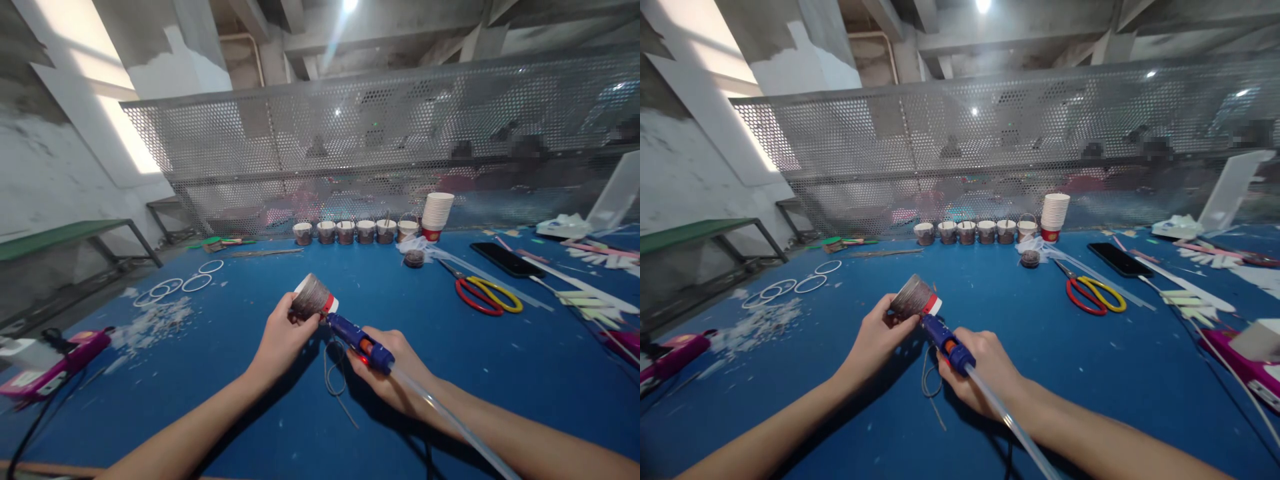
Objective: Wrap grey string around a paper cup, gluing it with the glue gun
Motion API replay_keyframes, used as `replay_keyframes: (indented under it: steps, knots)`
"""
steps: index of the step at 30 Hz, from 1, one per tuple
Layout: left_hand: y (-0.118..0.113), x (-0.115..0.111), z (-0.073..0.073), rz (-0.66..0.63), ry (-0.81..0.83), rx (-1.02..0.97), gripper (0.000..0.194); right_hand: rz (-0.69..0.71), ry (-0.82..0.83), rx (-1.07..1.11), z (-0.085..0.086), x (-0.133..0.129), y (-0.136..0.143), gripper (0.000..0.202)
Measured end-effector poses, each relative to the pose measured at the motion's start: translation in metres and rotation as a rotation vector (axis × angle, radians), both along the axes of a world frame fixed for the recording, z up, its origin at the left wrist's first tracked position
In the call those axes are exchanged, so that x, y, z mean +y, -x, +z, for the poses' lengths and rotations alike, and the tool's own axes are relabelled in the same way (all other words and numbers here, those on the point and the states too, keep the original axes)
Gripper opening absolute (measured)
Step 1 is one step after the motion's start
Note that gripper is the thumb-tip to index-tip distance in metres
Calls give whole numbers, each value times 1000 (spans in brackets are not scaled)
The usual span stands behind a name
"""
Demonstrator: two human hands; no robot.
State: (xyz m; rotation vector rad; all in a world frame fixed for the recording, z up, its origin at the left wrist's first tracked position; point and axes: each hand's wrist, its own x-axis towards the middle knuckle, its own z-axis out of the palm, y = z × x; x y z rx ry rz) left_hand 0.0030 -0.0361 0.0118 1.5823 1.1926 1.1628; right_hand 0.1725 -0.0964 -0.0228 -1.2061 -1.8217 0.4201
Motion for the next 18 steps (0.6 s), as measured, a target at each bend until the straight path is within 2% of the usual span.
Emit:
replay_keyframes:
  steps: [11,18]
  knots:
    - [1,0,2,-11,21,-16,22,-8,65,-31,4,-1,-2,21]
    - [5,3,0,-38,52,-21,22,-36,166,96,17,-2,-6,26]
